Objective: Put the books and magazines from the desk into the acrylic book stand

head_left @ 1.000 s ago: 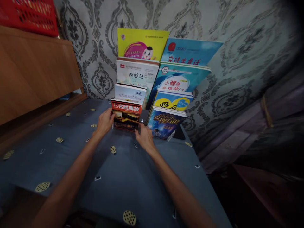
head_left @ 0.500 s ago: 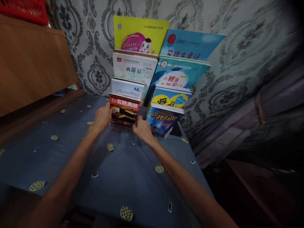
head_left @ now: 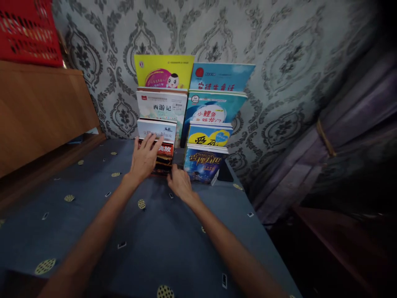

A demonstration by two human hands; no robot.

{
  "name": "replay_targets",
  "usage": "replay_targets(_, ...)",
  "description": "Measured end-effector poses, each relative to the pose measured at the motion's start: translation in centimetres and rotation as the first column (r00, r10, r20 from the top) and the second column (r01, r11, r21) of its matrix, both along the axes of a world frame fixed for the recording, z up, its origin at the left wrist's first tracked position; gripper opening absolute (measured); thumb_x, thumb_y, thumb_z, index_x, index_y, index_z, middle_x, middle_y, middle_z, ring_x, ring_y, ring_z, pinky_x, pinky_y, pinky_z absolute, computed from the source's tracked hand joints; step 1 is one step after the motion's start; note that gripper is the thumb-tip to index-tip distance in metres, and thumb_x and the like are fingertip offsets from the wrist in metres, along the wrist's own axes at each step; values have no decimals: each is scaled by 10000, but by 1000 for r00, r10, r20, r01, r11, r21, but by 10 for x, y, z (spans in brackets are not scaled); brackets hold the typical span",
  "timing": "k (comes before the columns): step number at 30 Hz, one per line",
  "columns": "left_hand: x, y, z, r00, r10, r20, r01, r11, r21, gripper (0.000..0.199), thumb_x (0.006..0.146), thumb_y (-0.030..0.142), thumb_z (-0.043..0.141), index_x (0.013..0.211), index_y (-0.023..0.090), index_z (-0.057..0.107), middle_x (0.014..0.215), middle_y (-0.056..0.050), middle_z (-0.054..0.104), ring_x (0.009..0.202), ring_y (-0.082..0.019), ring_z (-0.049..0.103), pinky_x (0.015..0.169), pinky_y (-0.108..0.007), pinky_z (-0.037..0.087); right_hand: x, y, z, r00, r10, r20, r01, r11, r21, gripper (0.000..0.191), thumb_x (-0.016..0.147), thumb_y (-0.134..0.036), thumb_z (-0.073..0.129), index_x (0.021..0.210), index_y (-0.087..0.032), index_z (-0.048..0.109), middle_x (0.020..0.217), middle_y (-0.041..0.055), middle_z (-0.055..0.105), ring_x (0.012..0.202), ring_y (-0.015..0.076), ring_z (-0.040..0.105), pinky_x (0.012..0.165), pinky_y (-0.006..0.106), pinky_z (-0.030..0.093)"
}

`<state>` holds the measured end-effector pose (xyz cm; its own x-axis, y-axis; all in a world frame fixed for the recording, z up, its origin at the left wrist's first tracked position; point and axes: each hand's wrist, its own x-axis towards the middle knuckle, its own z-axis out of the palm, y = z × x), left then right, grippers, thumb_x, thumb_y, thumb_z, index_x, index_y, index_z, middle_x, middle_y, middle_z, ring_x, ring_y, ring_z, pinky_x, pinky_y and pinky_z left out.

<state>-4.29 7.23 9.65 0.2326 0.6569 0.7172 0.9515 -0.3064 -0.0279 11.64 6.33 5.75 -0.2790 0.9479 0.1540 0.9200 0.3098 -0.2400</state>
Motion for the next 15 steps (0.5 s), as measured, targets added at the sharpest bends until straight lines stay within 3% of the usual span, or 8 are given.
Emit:
replay_targets(5, 0, 7, -6, 999, -25, 31, 25, 1000, -12, 495, 937, 157, 415, 1414, 250, 510, 1400, -110, 577, 1368, -279, 450, 1184, -559, 198, -1, 0, -4, 996, -17, -87, 16, 1000, -1, 255, 965, -247, 462, 1170, -122, 550, 1060, 162, 728, 990, 255, 687, 837, 315, 467)
replay_targets(15, -4, 9, -13, 999, -44, 17, 44, 999, 19, 522, 900, 108, 426, 1394, 242, 531, 1436, -93, 554, 1400, -258, 424, 1193, -538, 191, -4, 3, -2, 967, -39, -252, 34, 999, -25, 326, 953, -232, 486, 1241, -90, 541, 1095, 182, 727, 1022, 283, 689, 880, 348, 479)
